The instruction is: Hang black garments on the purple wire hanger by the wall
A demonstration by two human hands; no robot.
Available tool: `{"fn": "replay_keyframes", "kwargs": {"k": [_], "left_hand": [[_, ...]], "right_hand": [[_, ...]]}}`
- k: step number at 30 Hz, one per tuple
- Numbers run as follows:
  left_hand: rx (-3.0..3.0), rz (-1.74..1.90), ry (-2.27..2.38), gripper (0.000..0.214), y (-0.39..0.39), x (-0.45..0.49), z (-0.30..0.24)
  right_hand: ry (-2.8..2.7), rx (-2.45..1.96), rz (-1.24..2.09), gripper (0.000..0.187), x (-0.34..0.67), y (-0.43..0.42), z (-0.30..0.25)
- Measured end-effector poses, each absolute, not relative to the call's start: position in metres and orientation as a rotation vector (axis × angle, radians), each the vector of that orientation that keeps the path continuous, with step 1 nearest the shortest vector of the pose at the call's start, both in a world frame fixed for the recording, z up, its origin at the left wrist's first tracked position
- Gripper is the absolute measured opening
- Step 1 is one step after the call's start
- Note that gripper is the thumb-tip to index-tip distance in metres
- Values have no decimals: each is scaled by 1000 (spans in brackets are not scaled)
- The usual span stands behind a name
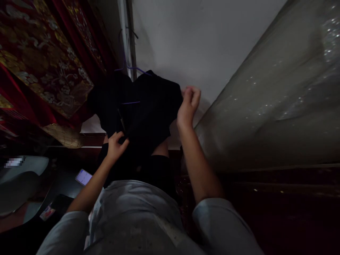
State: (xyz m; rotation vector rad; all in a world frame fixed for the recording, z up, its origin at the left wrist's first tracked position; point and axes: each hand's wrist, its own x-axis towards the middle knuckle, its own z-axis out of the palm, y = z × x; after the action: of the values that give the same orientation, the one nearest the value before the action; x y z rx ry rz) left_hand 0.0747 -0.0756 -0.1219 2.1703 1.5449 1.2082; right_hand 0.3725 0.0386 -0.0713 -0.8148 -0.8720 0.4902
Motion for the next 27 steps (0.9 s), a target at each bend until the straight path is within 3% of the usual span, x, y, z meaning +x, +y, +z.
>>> {"fn": "replay_keyframes", "kwargs": {"k": [1, 4, 6, 9, 12, 14, 19, 27], "left_hand": [[2102, 1276, 1549, 17, -78, 79, -128], [1898, 1424, 1494, 7, -84, 97, -138], [1786, 1434, 1424, 29, -88, 109, -141], [1666, 1361, 1355, 73, -95, 122, -143], [1558, 1413, 1363, 87, -101, 126, -147], [1538, 1422, 1360, 79, -103, 127, -151], [1594, 1428, 1322, 18, -107, 128, -159], [1532, 1624, 1379, 16, -105, 129, -157]], "right_hand": [[-704, -870, 410, 20, 360, 21, -72], [-752, -829, 731, 23, 313, -42, -82], [-886, -855, 937, 24, 282, -73, -97], [-1148, -972, 1313, 43, 255, -84, -124], [-1261, -1095, 1284, 50, 253, -70, -140], [-1309, -1135, 1217, 51, 258, -64, -142], [-1402, -1147, 1158, 46, 265, -71, -130], [-1470, -984, 1298, 33, 261, -83, -116]]}}
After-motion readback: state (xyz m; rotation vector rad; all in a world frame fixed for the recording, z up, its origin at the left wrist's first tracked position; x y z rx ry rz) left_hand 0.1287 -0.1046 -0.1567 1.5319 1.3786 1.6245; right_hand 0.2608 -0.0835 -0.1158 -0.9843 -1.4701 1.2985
